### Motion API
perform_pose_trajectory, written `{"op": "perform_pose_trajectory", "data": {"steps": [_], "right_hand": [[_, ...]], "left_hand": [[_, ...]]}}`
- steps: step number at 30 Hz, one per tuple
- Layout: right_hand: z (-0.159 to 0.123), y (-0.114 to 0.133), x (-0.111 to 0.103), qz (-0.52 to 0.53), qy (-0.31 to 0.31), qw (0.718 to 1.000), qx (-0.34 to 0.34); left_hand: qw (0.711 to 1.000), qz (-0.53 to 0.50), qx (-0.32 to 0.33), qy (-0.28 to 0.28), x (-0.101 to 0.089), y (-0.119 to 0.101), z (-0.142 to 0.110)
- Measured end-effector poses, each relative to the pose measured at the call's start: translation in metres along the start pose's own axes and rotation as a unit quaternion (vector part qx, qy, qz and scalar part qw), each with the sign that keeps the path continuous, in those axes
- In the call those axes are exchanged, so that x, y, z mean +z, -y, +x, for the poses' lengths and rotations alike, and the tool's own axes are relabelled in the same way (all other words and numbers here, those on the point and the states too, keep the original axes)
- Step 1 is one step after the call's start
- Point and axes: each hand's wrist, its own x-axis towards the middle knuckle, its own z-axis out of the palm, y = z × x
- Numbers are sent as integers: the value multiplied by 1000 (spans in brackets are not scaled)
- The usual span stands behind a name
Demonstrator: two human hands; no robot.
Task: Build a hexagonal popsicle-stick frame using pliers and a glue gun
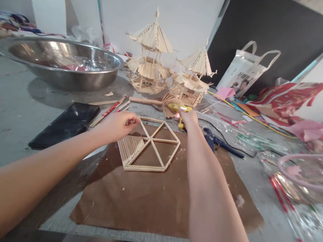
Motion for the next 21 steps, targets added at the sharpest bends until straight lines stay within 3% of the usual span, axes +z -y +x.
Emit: {"op": "perform_pose_trajectory", "data": {"steps": [4, 7, 10, 14, 17, 21], "right_hand": [[-4, 4, -12, -102, -90, 991, -2], [-23, 15, -15, -135, -101, 985, -36], [-57, 22, -11, -128, -29, 986, -106], [-109, 19, -2, -3, 150, 971, -188], [-135, 14, 2, 43, 162, 963, -213], [-149, 12, 1, 45, 151, 953, -257]], "left_hand": [[991, -127, -49, 10, 0, -2, 0], [939, -323, -112, 39, -2, -6, 0], [889, -441, -117, 48, -3, -11, -1], [873, -474, -91, 66, 0, -16, -5], [864, -488, -76, 93, 4, -21, -8], [848, -510, -68, 124, 7, -30, -14]]}}
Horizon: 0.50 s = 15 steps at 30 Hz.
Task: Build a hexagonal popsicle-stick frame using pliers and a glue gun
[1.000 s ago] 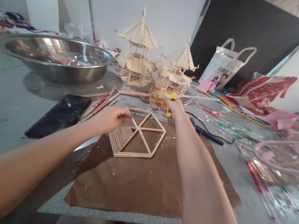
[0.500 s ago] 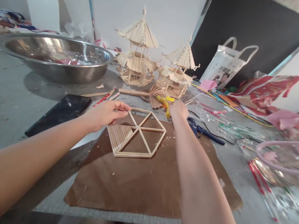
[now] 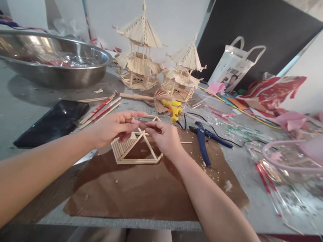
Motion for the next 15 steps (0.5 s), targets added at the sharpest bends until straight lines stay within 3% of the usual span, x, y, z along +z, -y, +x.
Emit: {"op": "perform_pose_trajectory", "data": {"steps": [15], "right_hand": [[-26, -4, -8, -192, -52, 977, -73]], "left_hand": [[990, -83, -63, 96, 4, 4, -3]]}}
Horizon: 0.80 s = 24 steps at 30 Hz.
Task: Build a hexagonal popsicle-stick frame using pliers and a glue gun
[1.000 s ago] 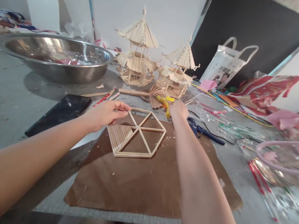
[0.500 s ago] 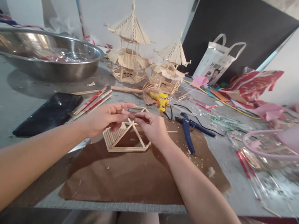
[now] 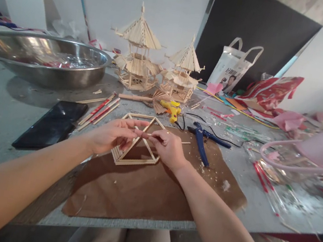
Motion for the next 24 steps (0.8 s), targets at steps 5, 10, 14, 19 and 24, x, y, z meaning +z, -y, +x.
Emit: {"op": "perform_pose_trajectory", "data": {"steps": [5, 10, 14, 19, 24], "right_hand": [[-2, -2, 4, 3, 6, 1000, -22], [0, -3, 7, 124, 5, 989, 83], [1, -8, 5, 285, 57, 936, 197], [0, -8, -4, 403, 121, 867, 268], [2, -5, -4, 394, 76, 875, 271]], "left_hand": [[1000, 4, -16, 5, -1, -2, 0], [993, 112, 21, -29, 6, -3, -2], [967, 236, 89, -32, 14, 0, -6], [894, 418, 161, -22, 17, 6, -10], [878, 448, 164, -21, 19, 6, -12]]}}
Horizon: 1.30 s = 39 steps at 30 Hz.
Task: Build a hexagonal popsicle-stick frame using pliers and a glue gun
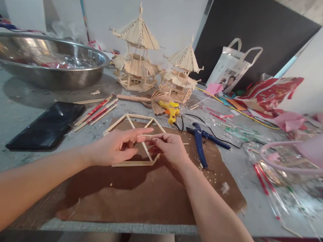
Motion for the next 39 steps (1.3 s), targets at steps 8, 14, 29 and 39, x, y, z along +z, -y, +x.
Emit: {"op": "perform_pose_trajectory", "data": {"steps": [8, 14, 29, 39], "right_hand": [[4, -4, 2, 27, -40, 999, -8], [0, 4, 7, 17, -53, 998, -27], [0, -4, 0, -162, -101, 966, -177], [-4, -4, -5, -380, -35, 888, -256]], "left_hand": [[1000, -19, -8, 22, -1, -6, -1], [991, -133, -8, 7, -1, -8, 0], [932, -349, -98, -21, -5, 0, 8], [939, -328, -102, 9, -3, 3, 7]]}}
